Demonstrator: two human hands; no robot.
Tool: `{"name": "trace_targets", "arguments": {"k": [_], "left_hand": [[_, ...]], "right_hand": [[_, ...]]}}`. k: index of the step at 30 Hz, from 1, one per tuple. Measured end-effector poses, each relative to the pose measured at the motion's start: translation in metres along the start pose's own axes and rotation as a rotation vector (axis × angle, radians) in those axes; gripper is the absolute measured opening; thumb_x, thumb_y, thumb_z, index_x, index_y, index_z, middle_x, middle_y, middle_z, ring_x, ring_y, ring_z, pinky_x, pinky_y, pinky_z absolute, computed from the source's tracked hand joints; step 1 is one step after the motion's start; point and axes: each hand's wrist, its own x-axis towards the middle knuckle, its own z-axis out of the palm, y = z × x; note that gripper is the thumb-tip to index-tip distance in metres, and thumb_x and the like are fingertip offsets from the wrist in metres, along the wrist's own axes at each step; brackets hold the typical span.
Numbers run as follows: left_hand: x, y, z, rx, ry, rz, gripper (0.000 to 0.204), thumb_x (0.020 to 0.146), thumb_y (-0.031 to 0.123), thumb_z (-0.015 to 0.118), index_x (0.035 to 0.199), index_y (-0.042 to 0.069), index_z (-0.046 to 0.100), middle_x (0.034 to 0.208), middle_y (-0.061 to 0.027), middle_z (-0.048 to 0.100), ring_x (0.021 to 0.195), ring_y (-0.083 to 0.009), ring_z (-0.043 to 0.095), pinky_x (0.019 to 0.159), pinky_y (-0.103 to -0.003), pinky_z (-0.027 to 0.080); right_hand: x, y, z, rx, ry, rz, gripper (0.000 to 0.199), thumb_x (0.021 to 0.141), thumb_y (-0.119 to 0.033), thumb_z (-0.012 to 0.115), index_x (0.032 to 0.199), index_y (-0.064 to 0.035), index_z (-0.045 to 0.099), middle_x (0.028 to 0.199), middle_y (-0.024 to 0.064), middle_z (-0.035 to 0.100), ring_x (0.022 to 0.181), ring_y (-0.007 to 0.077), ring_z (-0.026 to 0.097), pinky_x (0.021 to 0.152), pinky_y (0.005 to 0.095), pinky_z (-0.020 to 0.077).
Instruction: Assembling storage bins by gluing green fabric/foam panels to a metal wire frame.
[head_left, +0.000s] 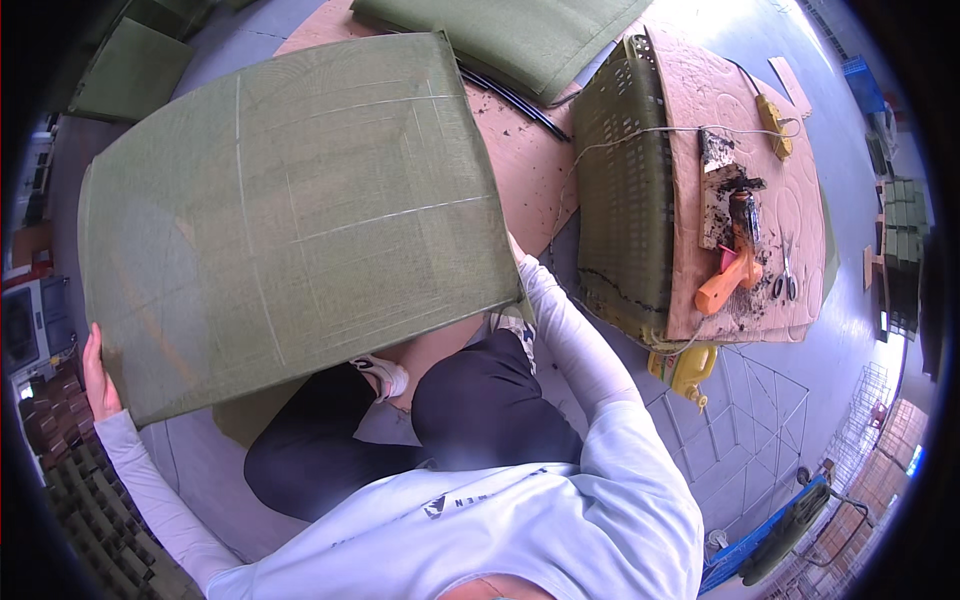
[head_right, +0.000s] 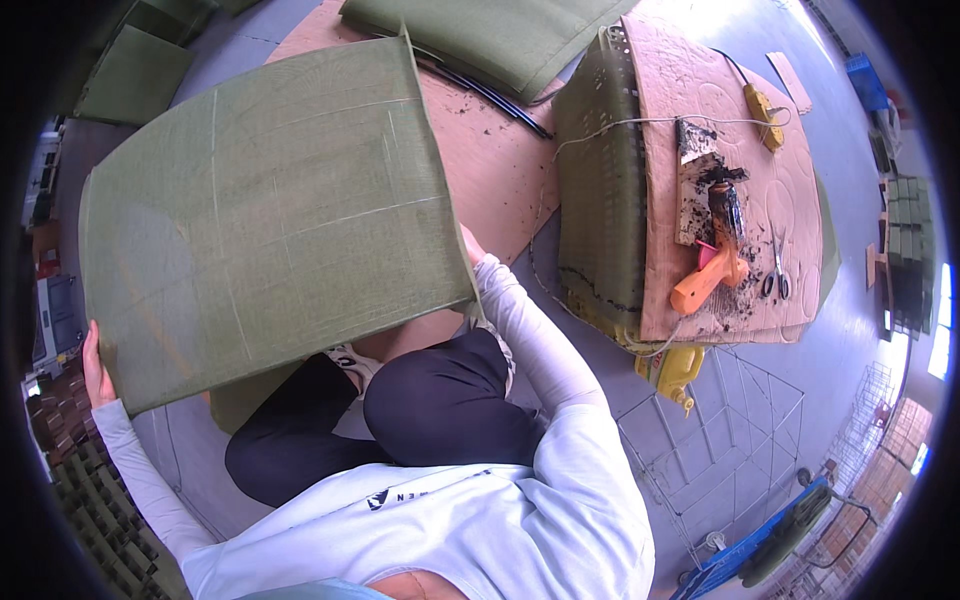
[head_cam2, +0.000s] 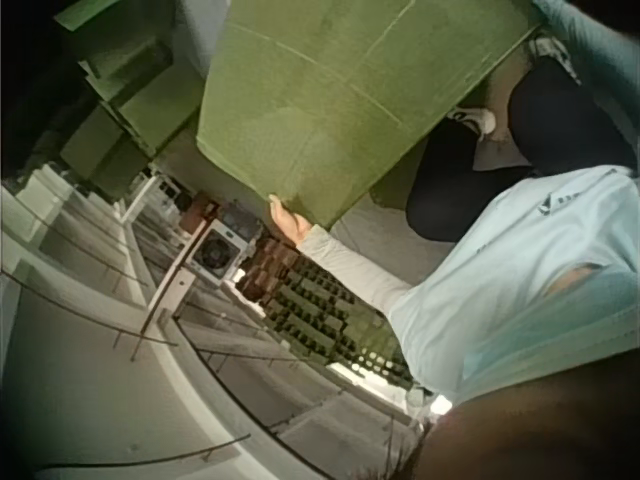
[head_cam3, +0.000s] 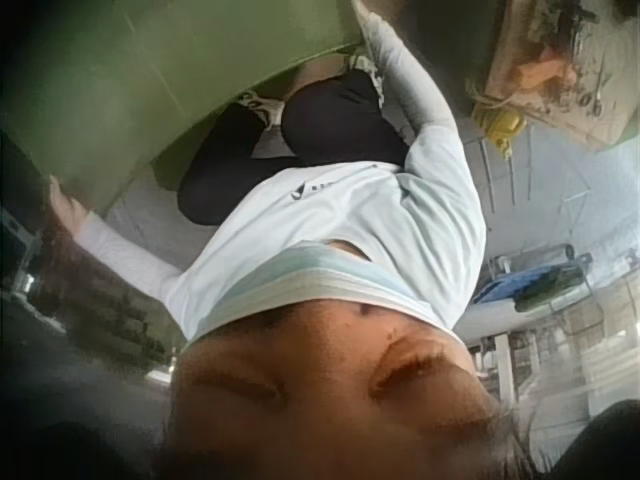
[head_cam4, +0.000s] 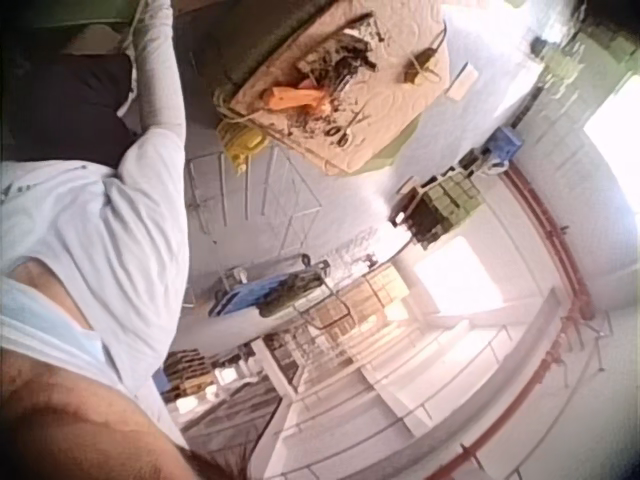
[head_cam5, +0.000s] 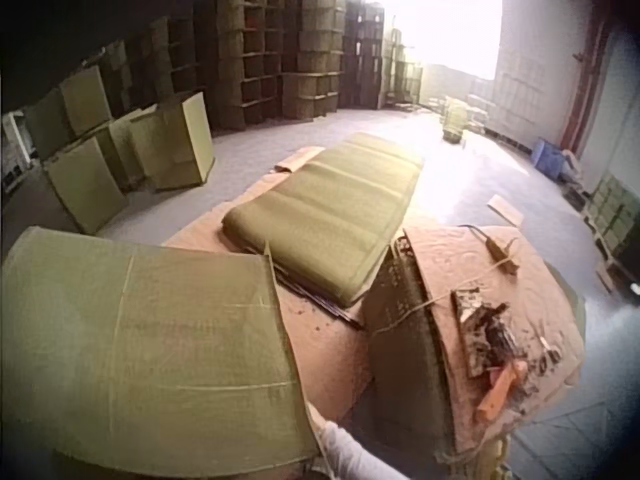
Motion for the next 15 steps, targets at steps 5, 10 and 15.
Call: {"name": "trace_targets", "arguments": {"k": [5, 10, 15], "left_hand": [[-0.016, -0.018, -0.013, -0.007, 0.061, 0.015, 0.026, 0.099, 0.027, 0.058, 0.113, 0.006, 0.061, 0.111, -0.0036, 0.066, 0.097, -0.0139, 0.064, 0.084, -0.029, 0.052], [-0.023, -0.020, -0.010, -0.017, 0.157, 0.026, 0.025, 0.098, 0.027, 0.058, 0.114, 0.007, 0.061, 0.112, -0.0031, 0.066, 0.098, -0.0138, 0.063, 0.085, -0.029, 0.051], [-0.020, -0.025, -0.019, 0.011, 0.169, 0.025, 0.028, 0.098, 0.028, 0.059, 0.117, 0.008, 0.061, 0.116, -0.0026, 0.064, 0.102, -0.0132, 0.062, 0.086, -0.030, 0.049]], "right_hand": [[0.009, -0.008, 0.009, 0.049, -0.075, 0.040, 0.062, 0.101, -0.053, 0.036, 0.135, -0.0038, 0.051, 0.126, 0.0097, 0.060, 0.114, 0.0164, 0.055, 0.097, 0.0311, 0.0431], [-0.001, -0.038, 0.020, -0.698, -0.017, -0.699, 0.050, 0.102, -0.036, 0.045, 0.134, 0.0016, 0.050, 0.119, 0.0125, 0.064, 0.107, 0.0164, 0.058, 0.093, 0.0297, 0.0448], [-0.001, -0.038, 0.020, -0.786, 0.232, -0.693, 0.031, 0.095, -0.023, 0.055, 0.110, 0.0021, 0.066, 0.081, 0.0174, 0.070, 0.072, 0.0219, 0.067, 0.073, 0.0338, 0.0506]]}}
